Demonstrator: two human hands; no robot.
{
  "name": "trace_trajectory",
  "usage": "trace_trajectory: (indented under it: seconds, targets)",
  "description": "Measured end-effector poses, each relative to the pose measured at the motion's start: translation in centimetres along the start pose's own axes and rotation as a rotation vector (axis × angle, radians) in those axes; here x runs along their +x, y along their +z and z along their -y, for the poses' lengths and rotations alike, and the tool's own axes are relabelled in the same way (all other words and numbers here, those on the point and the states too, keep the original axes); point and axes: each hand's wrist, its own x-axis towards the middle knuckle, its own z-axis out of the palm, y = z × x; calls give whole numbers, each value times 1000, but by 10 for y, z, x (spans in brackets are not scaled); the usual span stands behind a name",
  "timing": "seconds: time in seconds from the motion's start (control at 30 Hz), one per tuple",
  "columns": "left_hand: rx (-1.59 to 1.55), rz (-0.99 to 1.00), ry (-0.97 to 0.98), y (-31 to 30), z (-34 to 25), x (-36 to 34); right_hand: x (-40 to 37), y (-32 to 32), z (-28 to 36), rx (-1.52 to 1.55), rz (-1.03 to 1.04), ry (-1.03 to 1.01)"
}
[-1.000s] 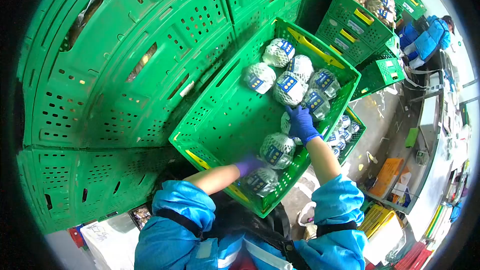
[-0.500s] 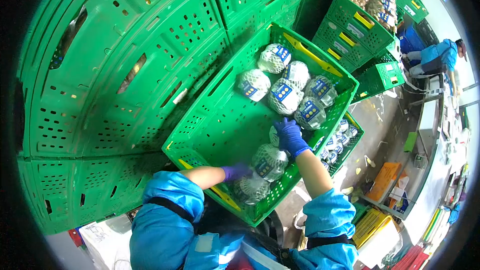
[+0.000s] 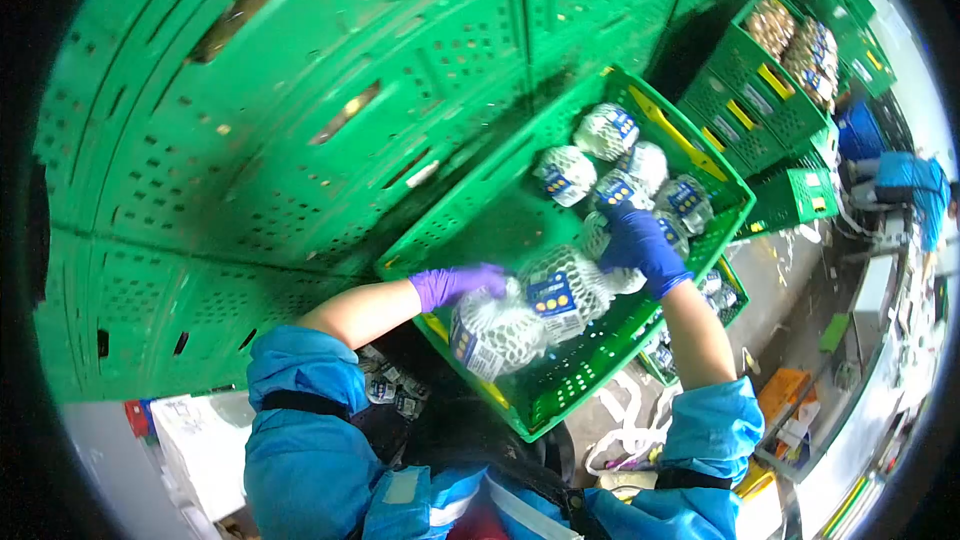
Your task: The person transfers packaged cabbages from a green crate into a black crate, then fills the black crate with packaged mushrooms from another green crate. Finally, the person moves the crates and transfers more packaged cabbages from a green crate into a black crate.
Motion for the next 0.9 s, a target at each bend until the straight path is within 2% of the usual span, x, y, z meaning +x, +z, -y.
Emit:
trace_trajectory:
  seconds: [0.03, 0.1, 0.17, 0.23, 0.3, 0.33, 0.4, 0.43, 0.47, 0.5, 0.53, 0.57, 0.6, 0.67, 0.7, 0.73, 0.77, 0.8, 0.83, 0.87, 0.9]
  targets:
    - [-179, 37, -15, 0, 0, -13, 5, -12, 7, 17, 98, 88]
    - [-453, 151, 81, -7, 10, -32, 17, -30, 37, 94, 117, 34]
    - [-557, 187, 144, -23, 28, -55, 31, -54, 92, -208, 159, -76]
    - [-661, 232, 213, -16, 36, -104, 33, -63, 155, -351, 160, -129]
    - [-653, 96, 360, -7, 57, -157, 46, -53, 200, -466, 156, -249]
    - [-201, -152, 638, -16, 87, -177, 41, -49, 244, -458, 207, -279]
    - [9, -313, 848, -3, 135, -230, 38, -10, 306, -471, 219, -392]
    - [-254, -219, 833, 20, 143, -272, 42, 13, 323, -491, 175, -477]
    - [-223, -205, 892, 30, 165, -305, 46, 44, 339, -353, 185, -615]
    - [-464, -92, 867, 33, 195, -323, 51, 76, 355, -222, 208, -753]
    - [-709, 12, 832, 37, 225, -342, 45, 111, 389, -335, 349, -721]
    - [-749, -211, 794, 29, 277, -360, 39, 149, 418, -449, 496, -683]
    - [-757, -226, 800, 30, 324, -375, 29, 199, 435, -447, 477, -682]
    - [-837, -492, 718, 29, 412, -403, 11, 301, 474, -527, 494, -667]
    - [-1093, -530, 735, 16, 480, -400, -2, 348, 492, -613, 540, -654]
    - [-1155, -424, 679, -2, 537, -400, -8, 400, 498, -619, 568, -693]
    - [-1155, -482, 805, -6, 594, -400, -13, 455, 505, -628, 598, -734]
    - [-905, -734, 911, 3, 630, -400, -20, 501, 514, -638, 715, -730]
    - [-502, -999, 907, 8, 657, -406, -23, 546, 523, -656, 823, -725]
    - [-785, -996, 959, -2, 718, -385, -20, 606, 519, -612, 853, -738]
    - [-1088, -902, 951, -9, 751, -378, -20, 662, 509, -562, 893, -743]
